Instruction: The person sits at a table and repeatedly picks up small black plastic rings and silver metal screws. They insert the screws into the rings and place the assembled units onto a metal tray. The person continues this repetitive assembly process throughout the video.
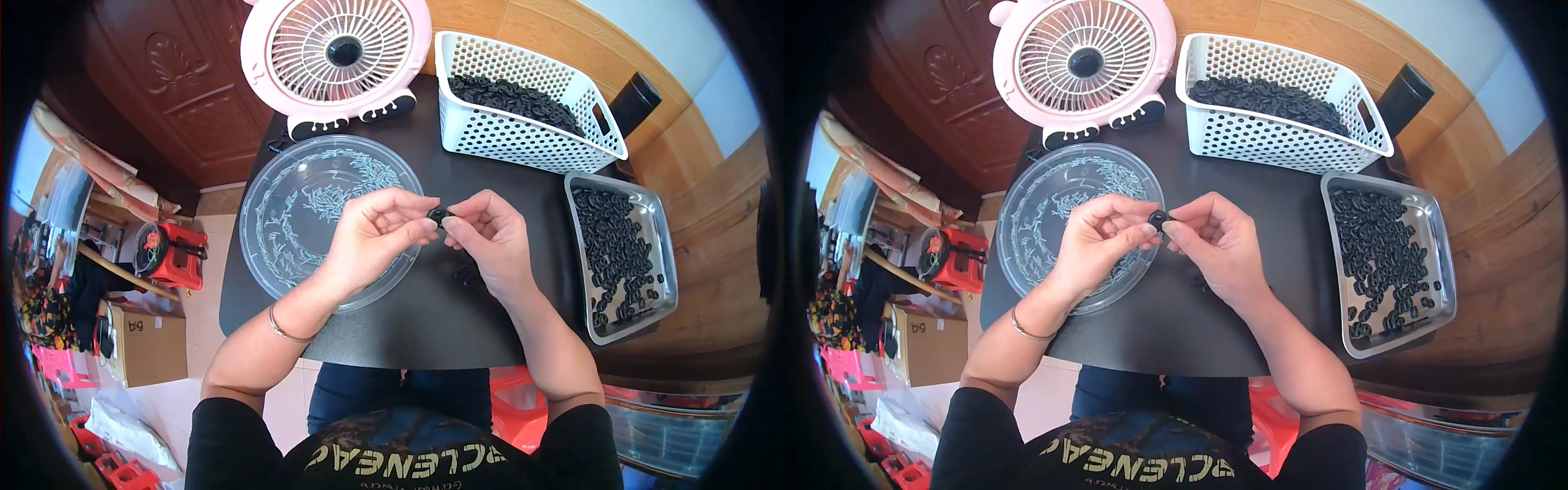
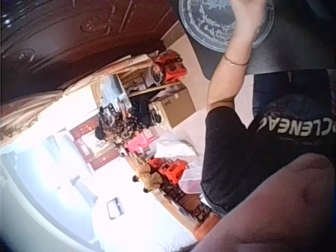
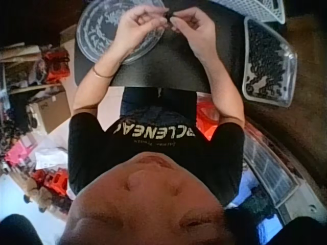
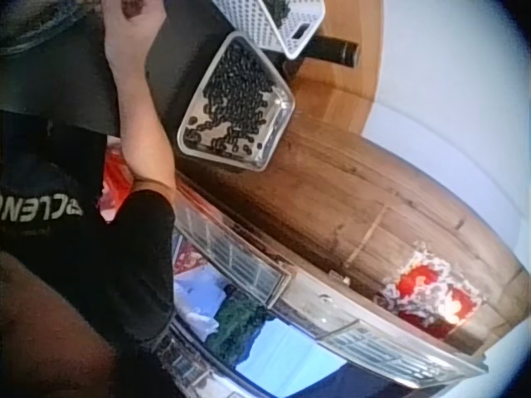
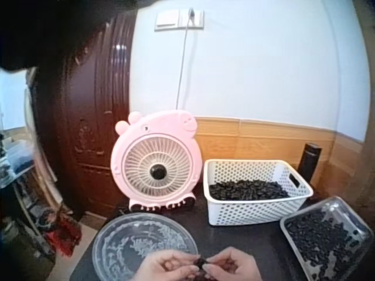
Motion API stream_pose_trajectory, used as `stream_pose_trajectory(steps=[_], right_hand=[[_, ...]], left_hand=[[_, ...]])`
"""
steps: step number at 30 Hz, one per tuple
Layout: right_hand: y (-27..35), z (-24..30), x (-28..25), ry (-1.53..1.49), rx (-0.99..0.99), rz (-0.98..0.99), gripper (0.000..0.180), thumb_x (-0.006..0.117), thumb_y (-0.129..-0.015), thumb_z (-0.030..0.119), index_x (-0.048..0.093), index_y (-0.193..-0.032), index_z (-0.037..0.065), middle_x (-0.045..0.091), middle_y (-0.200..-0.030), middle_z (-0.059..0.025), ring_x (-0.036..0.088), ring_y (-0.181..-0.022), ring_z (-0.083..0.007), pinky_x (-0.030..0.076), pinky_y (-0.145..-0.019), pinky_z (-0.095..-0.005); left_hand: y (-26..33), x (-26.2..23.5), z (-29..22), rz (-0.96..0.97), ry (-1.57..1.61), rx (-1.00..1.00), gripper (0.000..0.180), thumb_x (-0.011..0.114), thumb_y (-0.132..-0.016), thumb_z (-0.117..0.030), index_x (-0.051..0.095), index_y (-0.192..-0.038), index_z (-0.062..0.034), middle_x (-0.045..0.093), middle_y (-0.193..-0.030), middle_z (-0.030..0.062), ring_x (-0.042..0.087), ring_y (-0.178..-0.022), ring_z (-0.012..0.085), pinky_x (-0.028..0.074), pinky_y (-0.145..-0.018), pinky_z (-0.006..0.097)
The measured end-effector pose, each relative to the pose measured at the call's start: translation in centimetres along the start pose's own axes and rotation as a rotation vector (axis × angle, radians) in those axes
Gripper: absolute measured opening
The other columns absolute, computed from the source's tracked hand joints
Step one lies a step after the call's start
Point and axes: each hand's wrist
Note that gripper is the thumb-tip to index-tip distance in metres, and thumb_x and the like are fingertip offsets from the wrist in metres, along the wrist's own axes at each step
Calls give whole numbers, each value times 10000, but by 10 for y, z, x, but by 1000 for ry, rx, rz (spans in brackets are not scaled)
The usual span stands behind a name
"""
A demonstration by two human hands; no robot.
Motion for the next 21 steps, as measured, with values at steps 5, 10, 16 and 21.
stream_pose_trajectory(steps=[5,10,16,21], right_hand=[[1,2,1,-19,17,12,117,603,-795,34,528,-881,12,607,-797,-65,579,-689,-82,482,-634,-200],[1,0,2,-47,1,31,119,605,-795,31,528,-884,13,601,-799,-58,577,-688,-77,482,-633,-197],[-1,1,3,109,-105,80,248,637,-758,15,552,-992,18,541,-794,-5,537,-658,-58,453,-623,-182],[-3,0,-3,349,-231,196,318,663,-722,10,591,-1031,30,538,-798,-17,540,-656,-66,451,-631,-183]], left_hand=[[1,-2,-1,38,-13,13,201,587,-789,19,572,-989,32,624,-830,68,595,-733,99,494,-675,214],[1,-2,-3,42,16,-40,199,582,-788,19,582,-987,28,614,-849,75,578,-713,98,485,-660,206],[-2,-3,-5,33,175,-164,188,572,-806,-8,558,-991,15,598,-828,56,565,-718,87,477,-665,206],[-2,-10,-4,124,322,-224,222,588,-810,-36,474,-1000,-31,579,-770,36,563,-700,95,472,-654,213]])
Point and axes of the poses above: each hand's wrist, its own y-axis away from the middle knuckle, its own x-axis out of the palm, z = x × y
